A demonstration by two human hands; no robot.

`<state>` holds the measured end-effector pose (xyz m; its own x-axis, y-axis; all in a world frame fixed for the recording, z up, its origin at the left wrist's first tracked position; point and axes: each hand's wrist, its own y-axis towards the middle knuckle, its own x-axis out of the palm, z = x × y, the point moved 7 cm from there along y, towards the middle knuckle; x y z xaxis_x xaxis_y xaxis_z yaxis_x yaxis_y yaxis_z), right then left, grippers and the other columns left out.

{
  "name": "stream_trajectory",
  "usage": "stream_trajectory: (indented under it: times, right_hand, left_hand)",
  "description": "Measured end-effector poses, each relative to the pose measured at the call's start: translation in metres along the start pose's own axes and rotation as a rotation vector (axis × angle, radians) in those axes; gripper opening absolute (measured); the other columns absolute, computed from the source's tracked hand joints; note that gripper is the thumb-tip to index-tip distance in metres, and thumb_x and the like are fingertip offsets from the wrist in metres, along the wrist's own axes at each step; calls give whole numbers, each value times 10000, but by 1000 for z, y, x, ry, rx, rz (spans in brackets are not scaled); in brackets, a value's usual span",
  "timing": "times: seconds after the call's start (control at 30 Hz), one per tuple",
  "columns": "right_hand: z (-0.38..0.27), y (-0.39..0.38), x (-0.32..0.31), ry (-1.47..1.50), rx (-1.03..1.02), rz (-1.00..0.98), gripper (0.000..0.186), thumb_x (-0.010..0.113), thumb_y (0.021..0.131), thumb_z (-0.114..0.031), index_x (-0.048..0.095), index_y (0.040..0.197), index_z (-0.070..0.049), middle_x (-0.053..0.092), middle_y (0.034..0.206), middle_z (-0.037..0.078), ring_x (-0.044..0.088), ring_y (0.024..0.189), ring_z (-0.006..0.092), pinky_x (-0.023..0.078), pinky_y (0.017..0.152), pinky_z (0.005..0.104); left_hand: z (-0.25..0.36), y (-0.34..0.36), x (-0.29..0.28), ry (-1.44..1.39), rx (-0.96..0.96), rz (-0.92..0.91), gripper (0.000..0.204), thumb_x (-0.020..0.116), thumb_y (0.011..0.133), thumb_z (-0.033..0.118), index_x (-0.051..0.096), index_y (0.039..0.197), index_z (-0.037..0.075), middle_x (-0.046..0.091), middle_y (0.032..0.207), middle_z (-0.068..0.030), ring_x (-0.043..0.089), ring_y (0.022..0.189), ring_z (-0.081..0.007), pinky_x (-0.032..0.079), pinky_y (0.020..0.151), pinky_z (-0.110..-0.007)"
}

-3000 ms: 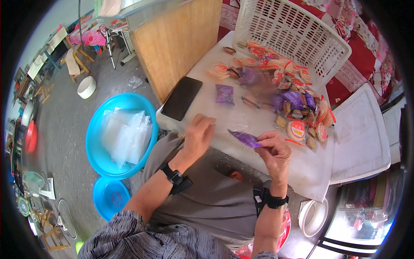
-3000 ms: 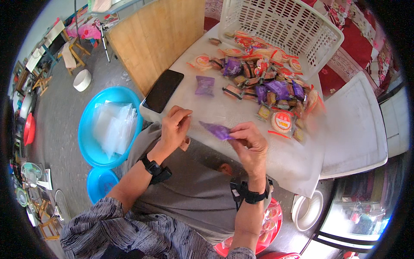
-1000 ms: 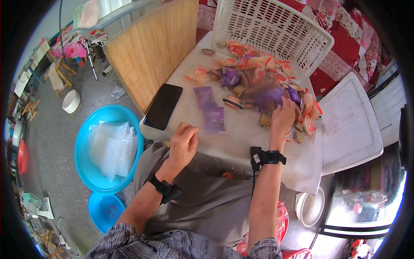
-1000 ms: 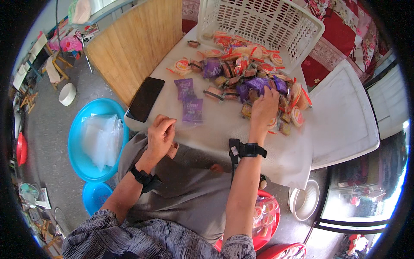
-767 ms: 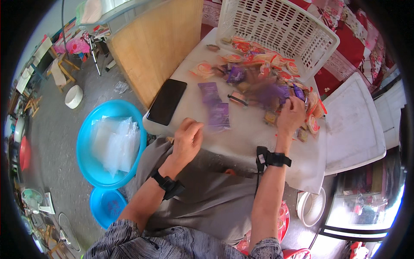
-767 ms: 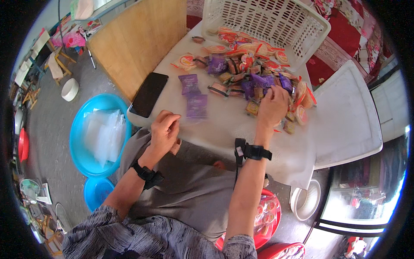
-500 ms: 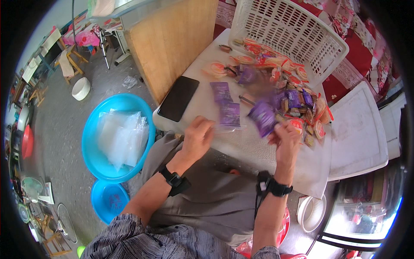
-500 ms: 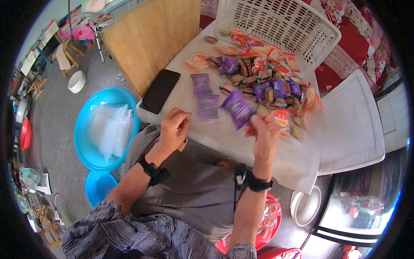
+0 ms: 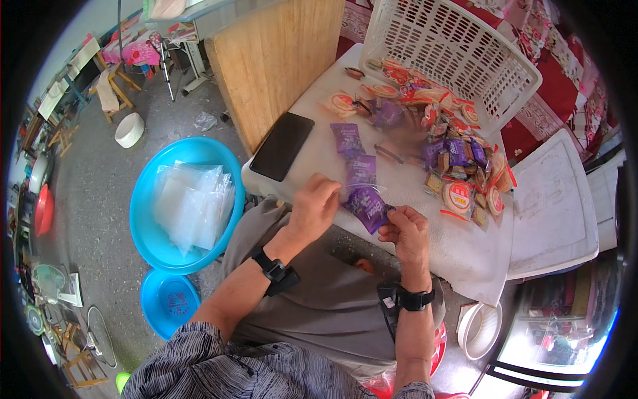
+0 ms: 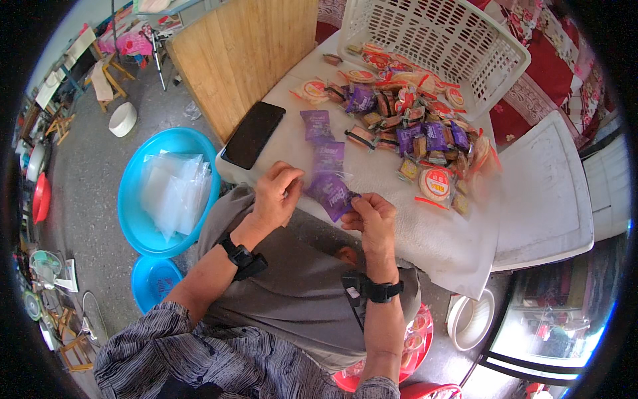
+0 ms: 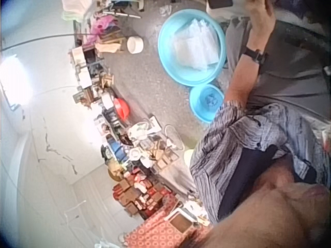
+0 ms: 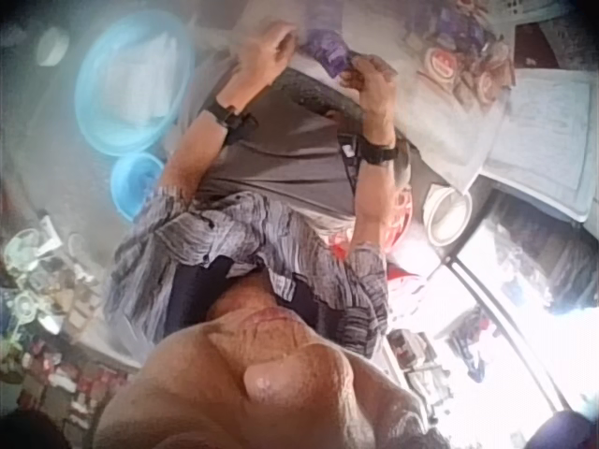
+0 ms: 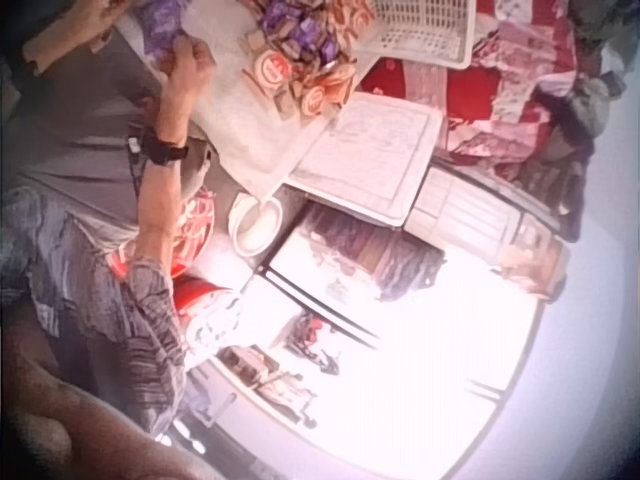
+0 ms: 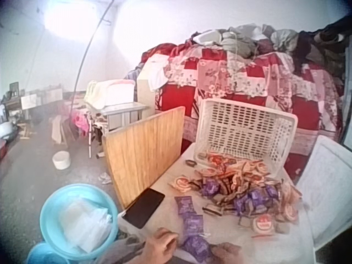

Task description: The person takes individual pieces of candy from a pile on a table and places them into small plastic bags by hand, then sets the filled bags into a red bowl.

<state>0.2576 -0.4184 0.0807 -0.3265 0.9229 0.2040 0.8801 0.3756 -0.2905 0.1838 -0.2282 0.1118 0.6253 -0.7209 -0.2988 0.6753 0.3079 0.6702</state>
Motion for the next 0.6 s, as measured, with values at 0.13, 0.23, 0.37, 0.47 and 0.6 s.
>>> stream_trajectory:
  times: [0.13, 0.23, 0.37, 0.47, 0.6]
  right_hand:
    - [6, 4, 12, 106, -99, 94, 127, 574, 846, -104, 554, 858, 21, 609, 690, 84, 623, 563, 161, 535, 494, 262]
    - [7, 4, 25, 182, -145, 100, 130, 560, 862, -101, 552, 865, 28, 611, 701, 99, 631, 581, 173, 546, 515, 275]
    - [8, 6, 47, 212, -181, 115, 126, 550, 867, -94, 556, 866, 32, 610, 697, 96, 631, 583, 171, 540, 509, 268]
    - [12, 14, 67, 137, -132, 16, 134, 523, 877, -94, 570, 899, 30, 617, 738, 77, 632, 601, 158, 508, 493, 254]
    - [13, 25, 76, -256, -165, -114, 161, 504, 877, -103, 572, 980, 1, 619, 675, 60, 612, 568, 124, 457, 460, 215]
  left_hand:
    - [5, -1, -1, 61, 71, -6, 244, 588, 697, -107, 552, 895, 30, 543, 822, -120, 577, 608, -268, 454, 515, -314]
    - [10, -1, 1, 34, 54, -23, 225, 573, 690, -104, 530, 868, 26, 533, 815, -136, 562, 652, -327, 447, 536, -360]
    - [12, -2, 2, 9, 17, -40, 202, 548, 689, -102, 514, 851, 14, 521, 813, -157, 545, 700, -382, 443, 564, -405]
    - [6, -6, 2, 16, 31, -60, 222, 529, 679, -107, 508, 870, 7, 517, 833, -168, 540, 700, -390, 445, 569, -409]
    - [6, -6, -4, 42, 78, -33, 358, 530, 667, -127, 545, 989, 30, 531, 829, -140, 563, 644, -317, 448, 519, -344]
